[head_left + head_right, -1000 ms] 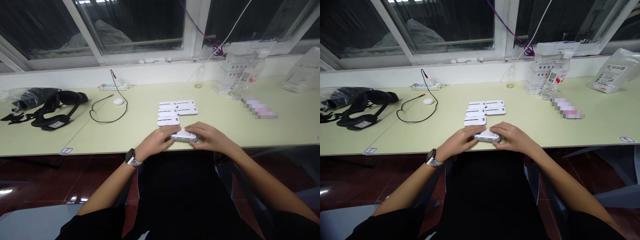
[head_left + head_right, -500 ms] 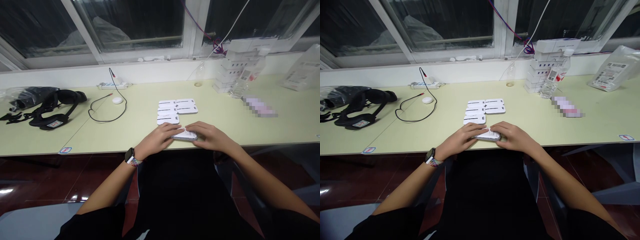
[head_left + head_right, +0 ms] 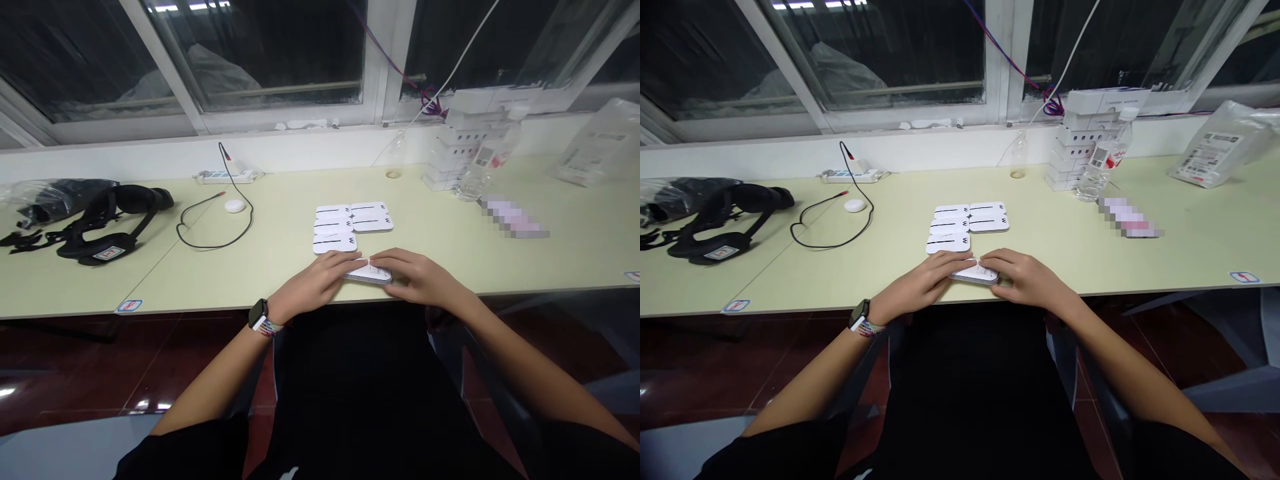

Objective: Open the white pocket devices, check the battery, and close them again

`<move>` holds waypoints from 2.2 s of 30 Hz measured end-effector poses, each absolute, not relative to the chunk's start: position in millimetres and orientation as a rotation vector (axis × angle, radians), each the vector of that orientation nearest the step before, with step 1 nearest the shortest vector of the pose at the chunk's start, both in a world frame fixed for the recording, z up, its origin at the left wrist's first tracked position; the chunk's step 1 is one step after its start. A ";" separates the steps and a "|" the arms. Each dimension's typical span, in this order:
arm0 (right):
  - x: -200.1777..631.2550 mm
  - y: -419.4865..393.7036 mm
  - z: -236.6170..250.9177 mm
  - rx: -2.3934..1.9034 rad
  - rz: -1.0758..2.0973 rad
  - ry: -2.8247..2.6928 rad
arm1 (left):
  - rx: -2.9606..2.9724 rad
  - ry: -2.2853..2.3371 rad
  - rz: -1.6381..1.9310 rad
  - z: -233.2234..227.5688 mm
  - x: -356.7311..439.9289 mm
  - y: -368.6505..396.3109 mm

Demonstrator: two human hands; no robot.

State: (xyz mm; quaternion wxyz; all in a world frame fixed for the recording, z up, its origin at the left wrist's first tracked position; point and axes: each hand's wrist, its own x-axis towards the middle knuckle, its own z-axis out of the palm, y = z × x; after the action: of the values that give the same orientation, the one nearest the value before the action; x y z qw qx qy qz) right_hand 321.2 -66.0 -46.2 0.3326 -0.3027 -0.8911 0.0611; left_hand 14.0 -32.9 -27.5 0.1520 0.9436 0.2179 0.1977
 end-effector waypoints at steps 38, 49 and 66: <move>322.0 -67.1 -35.2 -0.824 0.478 -2.169 | 2.522 0.610 0.729 -17.2 16.4 -36.1; 324.0 -67.5 -32.4 -0.964 0.721 -1.966 | 2.293 0.742 0.869 -18.0 19.9 -40.2; 315.4 -72.7 -29.6 -1.065 0.948 -1.750 | 1.874 0.749 0.932 -13.7 31.1 -47.5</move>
State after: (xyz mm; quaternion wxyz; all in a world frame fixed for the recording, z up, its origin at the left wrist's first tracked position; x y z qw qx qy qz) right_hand 315.4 -72.7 -29.6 0.4278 -0.4263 -0.7009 0.3796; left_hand 31.1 -47.5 -13.7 0.4434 0.7556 0.3020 0.3758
